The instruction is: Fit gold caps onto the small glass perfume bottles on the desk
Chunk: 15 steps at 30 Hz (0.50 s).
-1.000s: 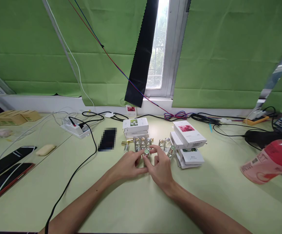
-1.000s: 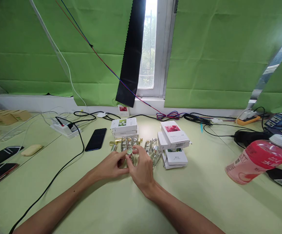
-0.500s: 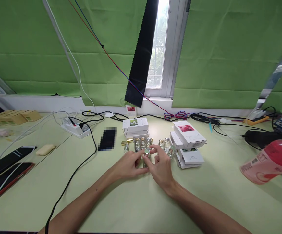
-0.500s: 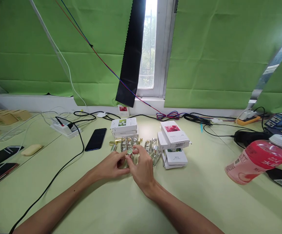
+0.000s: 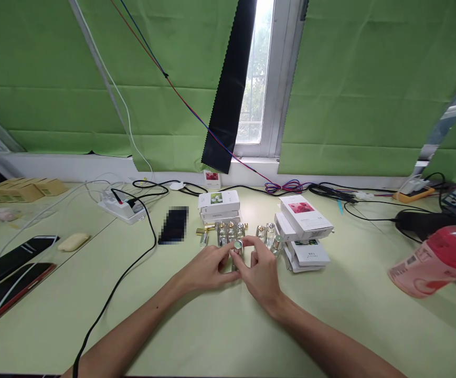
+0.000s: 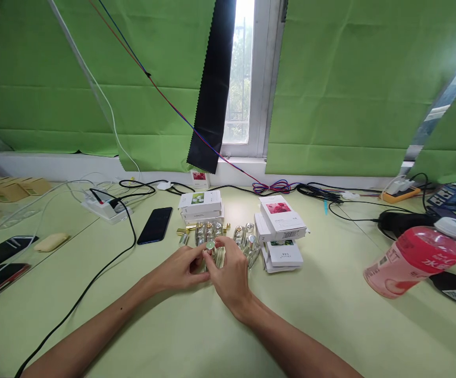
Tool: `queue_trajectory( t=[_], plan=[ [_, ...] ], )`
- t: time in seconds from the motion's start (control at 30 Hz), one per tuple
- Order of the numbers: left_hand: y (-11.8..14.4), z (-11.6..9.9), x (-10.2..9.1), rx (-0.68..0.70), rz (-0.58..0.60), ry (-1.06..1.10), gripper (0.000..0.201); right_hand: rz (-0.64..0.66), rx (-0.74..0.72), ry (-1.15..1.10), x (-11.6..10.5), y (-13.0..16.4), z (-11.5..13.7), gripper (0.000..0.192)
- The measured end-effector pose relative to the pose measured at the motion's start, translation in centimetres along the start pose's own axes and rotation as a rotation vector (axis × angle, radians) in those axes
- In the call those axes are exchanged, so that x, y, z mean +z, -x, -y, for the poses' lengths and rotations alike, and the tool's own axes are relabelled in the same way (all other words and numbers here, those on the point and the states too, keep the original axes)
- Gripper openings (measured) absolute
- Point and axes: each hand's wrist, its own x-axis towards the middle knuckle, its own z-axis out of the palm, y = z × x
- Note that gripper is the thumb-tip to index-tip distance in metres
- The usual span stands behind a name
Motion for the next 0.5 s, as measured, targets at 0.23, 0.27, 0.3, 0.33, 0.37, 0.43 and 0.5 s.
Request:
queue_trajectory(
  t=[0.23, 0.27, 0.3, 0.33, 0.37, 0.43, 0.5],
  plan=[
    [0.08, -0.34, -0.44, 0.004, 0.001, -0.02, 0.034, -0.048, -0.03, -0.024, -0.24, -0.03, 0.55, 0.025],
    [0.08, -0.43, -0.52, 0.008, -0.003, -0.021, 0.032, -0.063, -0.04, -0.033, -0.28, -0.03, 0.65, 0.027],
    [0.08, -0.52, -0.59, 0.011, -0.007, -0.02, 0.029, -0.075, -0.056, -0.045, -0.31, -0.01, 0.74, 0.028],
    [0.07, -0.61, -0.65, 0.013, -0.011, -0.017, 0.025, -0.083, -0.078, -0.058, -0.33, 0.02, 0.81, 0.027],
    [0.05, -0.68, -0.68, 0.015, -0.015, -0.014, 0.023, -0.085, -0.103, -0.073, -0.34, 0.08, 0.85, 0.026],
    [0.03, -0.77, -0.7, 0.023, -0.027, -0.01, 0.02, -0.081, -0.153, -0.098, -0.34, 0.22, 0.88, 0.024],
    [0.04, -0.84, -0.67, 0.034, -0.04, -0.009, 0.019, -0.077, -0.208, -0.11, -0.3, 0.36, 0.83, 0.024]
  ],
)
